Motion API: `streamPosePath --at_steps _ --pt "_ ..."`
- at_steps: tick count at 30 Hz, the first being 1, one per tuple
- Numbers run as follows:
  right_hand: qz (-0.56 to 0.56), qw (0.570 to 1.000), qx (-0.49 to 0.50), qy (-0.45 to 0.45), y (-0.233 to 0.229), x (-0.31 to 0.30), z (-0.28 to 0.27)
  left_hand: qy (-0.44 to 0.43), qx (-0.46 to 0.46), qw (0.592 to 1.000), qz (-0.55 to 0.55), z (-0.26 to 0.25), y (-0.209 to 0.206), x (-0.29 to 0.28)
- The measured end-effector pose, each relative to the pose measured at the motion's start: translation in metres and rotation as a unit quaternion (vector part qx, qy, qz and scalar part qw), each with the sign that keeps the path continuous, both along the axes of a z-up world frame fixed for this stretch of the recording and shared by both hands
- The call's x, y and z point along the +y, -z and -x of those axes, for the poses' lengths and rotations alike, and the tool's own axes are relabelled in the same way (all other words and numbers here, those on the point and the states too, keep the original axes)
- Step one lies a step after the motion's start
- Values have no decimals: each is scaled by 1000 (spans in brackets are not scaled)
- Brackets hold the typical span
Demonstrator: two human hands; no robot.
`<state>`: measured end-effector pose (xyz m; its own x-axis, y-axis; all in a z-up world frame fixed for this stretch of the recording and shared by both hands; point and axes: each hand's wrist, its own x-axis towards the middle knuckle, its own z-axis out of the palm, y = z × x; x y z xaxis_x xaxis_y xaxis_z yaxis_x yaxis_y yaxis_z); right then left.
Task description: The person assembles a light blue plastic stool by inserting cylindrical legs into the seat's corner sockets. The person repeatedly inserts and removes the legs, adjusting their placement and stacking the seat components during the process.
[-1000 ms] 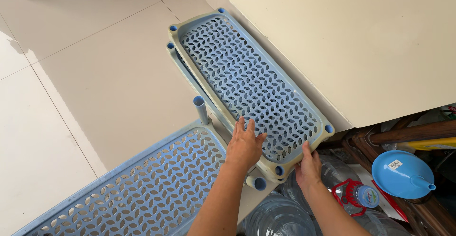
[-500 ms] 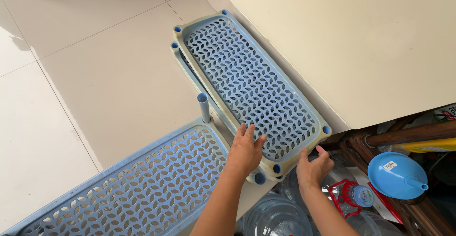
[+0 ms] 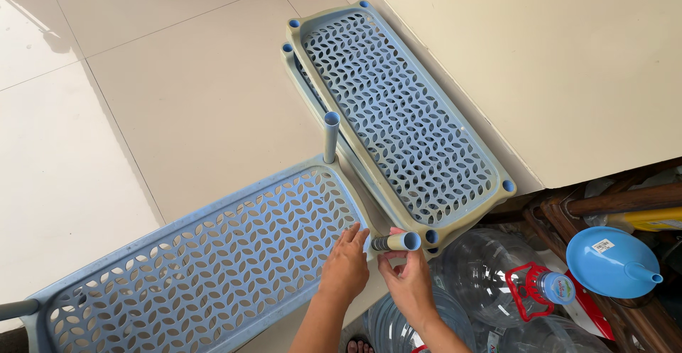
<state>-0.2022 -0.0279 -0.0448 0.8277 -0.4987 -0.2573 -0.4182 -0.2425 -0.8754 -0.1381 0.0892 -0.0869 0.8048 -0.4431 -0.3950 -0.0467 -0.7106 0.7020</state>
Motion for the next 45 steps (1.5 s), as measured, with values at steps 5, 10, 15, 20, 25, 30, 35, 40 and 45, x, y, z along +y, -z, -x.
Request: streamPosePath --at_steps 5,10,15,20,25,30,35,40,45 --pt "7 999 48 16 25 -2 -13 2 -41 999 35 9 15 -17" --pt "22 997 71 4 41 -7 -15 41 -46 998 -19 3 33 -32" --pt "108 988 86 -65 48 -16 -11 28 -115 993 -5 4 47 -39" --pt "187 972 -7 -144 39 -25 -12 19 -85 996 -2 -2 42 -39" --pt "135 981 52 -125 4 -40 -8 0 -53 999 -11 -7 29 -43" --pt "137 988 17 -67 -30 -80 -5 -39 -140 989 33 -4 13 -52" --pt "217 973 65 48 -38 -169 -23 -57 -131 988 60 -20 -9 -84" --pt "352 934 49 35 -16 -277 -50 -34 -117 989 78 -34 -17 -119" --pt "336 925 180 -1 36 -338 -75 4 -37 999 37 -36 -3 -146"
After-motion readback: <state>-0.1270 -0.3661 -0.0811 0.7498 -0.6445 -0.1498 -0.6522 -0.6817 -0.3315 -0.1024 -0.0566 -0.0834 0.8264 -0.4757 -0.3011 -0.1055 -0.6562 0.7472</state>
